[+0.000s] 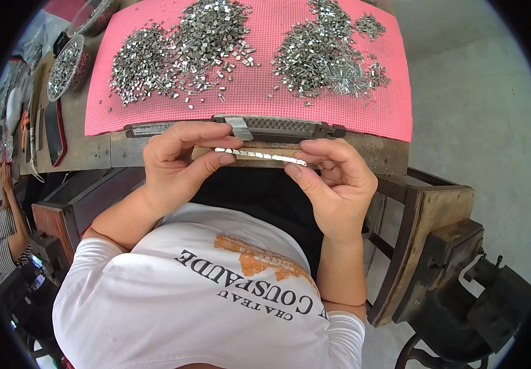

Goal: The person places small metal parts into a jig, then uses a manual press machine to secure them onto a metal strip.

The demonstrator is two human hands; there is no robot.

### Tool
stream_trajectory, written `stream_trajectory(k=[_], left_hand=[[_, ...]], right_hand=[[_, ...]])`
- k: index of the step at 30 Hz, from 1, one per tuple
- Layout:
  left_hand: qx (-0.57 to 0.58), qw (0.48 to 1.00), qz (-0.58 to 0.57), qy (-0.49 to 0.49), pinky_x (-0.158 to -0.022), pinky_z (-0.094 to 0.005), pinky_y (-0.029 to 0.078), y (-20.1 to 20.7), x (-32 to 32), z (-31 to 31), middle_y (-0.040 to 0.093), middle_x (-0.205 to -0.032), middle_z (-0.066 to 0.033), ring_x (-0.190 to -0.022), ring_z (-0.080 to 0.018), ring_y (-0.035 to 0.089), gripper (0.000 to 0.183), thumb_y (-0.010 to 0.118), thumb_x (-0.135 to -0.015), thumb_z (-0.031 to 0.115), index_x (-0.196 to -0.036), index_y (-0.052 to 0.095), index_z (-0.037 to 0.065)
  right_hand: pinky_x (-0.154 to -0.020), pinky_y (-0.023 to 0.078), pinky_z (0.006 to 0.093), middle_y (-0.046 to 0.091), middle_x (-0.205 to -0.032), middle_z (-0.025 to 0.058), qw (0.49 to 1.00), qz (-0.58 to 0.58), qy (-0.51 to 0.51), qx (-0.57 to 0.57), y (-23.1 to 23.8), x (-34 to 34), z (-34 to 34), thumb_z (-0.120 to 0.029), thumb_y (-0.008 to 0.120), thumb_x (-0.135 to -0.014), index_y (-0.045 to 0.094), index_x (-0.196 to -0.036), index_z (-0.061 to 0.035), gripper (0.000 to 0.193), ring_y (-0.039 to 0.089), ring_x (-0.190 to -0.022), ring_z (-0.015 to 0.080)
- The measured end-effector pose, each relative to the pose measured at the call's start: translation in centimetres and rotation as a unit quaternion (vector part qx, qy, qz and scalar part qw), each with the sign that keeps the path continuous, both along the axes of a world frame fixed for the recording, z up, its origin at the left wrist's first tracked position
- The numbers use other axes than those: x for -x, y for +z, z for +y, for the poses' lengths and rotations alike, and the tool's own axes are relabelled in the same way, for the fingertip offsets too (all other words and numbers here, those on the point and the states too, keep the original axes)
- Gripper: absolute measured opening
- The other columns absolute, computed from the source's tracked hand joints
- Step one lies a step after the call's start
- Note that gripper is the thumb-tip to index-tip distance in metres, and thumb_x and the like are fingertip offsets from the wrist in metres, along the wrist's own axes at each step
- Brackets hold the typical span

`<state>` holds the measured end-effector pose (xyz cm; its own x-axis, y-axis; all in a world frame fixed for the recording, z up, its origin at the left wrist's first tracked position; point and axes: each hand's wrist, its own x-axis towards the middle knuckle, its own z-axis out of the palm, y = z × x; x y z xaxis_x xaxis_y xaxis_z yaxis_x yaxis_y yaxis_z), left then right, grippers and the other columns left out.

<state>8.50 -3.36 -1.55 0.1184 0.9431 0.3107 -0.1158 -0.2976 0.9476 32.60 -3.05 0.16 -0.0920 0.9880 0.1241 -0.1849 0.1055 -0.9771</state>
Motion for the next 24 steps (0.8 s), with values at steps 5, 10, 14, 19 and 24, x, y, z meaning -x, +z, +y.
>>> stream_trajectory(k=[5,10,14,19,24], left_hand=[[0.018,0.999,0.020,-0.034,-0.095,-0.0352,0.061,0.7,0.3,0.4,0.072,-0.120,-0.0158,-0.112,-0.0246,0.073,0.043,0.071,-0.091,-0.014,-0.132,0.062,-0.005],[0.088,0.996,0.017,-0.025,-0.086,-0.0292,0.059,0.4,0.2,0.7,0.078,-0.107,-0.0146,-0.095,-0.0142,0.073,0.045,0.072,-0.095,-0.001,-0.139,0.062,-0.001],[0.092,0.994,0.027,-0.044,-0.086,-0.0295,0.060,0.1,0.7,0.7,0.078,-0.108,-0.0152,-0.096,-0.0161,0.075,0.048,0.072,-0.096,0.000,-0.142,0.059,0.000],[0.104,0.991,0.037,-0.074,-0.089,-0.0312,0.061,0.2,1.3,0.9,0.078,-0.110,-0.0149,-0.099,-0.0177,0.076,0.046,0.071,-0.096,0.000,-0.140,0.060,0.001],[0.071,0.993,0.048,-0.079,-0.086,-0.0328,0.063,0.1,1.6,1.1,0.078,-0.110,-0.0145,-0.101,-0.0214,0.077,0.038,0.072,-0.096,0.001,-0.133,0.066,0.001]], right_hand=[[-0.082,0.056,0.0262,0.067,-0.103,0.0095,1.000,-0.014,0.013,-0.020,0.7,-0.3,1.0,0.018,0.077,-0.082,0.071,-0.108,0.0060,0.029,0.067,-0.091,0.0135],[-0.075,0.055,0.0258,0.067,-0.104,0.0095,0.998,-0.036,0.028,-0.047,2.8,-0.3,3.9,0.016,0.075,-0.085,0.072,-0.100,0.0047,0.019,0.066,-0.089,0.0126],[-0.076,0.056,0.0242,0.070,-0.101,0.0057,0.986,-0.141,-0.038,-0.078,5.2,-1.5,9.5,0.011,0.074,-0.087,0.073,-0.102,0.0039,0.017,0.067,-0.087,0.0106],[-0.081,0.057,0.0259,0.075,-0.098,0.0069,0.962,-0.185,-0.167,-0.113,8.6,-4.3,20.7,0.004,0.074,-0.090,0.073,-0.105,0.0056,0.016,0.071,-0.089,0.0132],[-0.091,0.057,0.0296,0.076,-0.113,0.0119,0.928,-0.295,-0.183,-0.135,9.0,-5.7,29.4,-0.003,0.077,-0.089,0.072,-0.123,0.0047,0.035,0.072,-0.101,0.0174]])
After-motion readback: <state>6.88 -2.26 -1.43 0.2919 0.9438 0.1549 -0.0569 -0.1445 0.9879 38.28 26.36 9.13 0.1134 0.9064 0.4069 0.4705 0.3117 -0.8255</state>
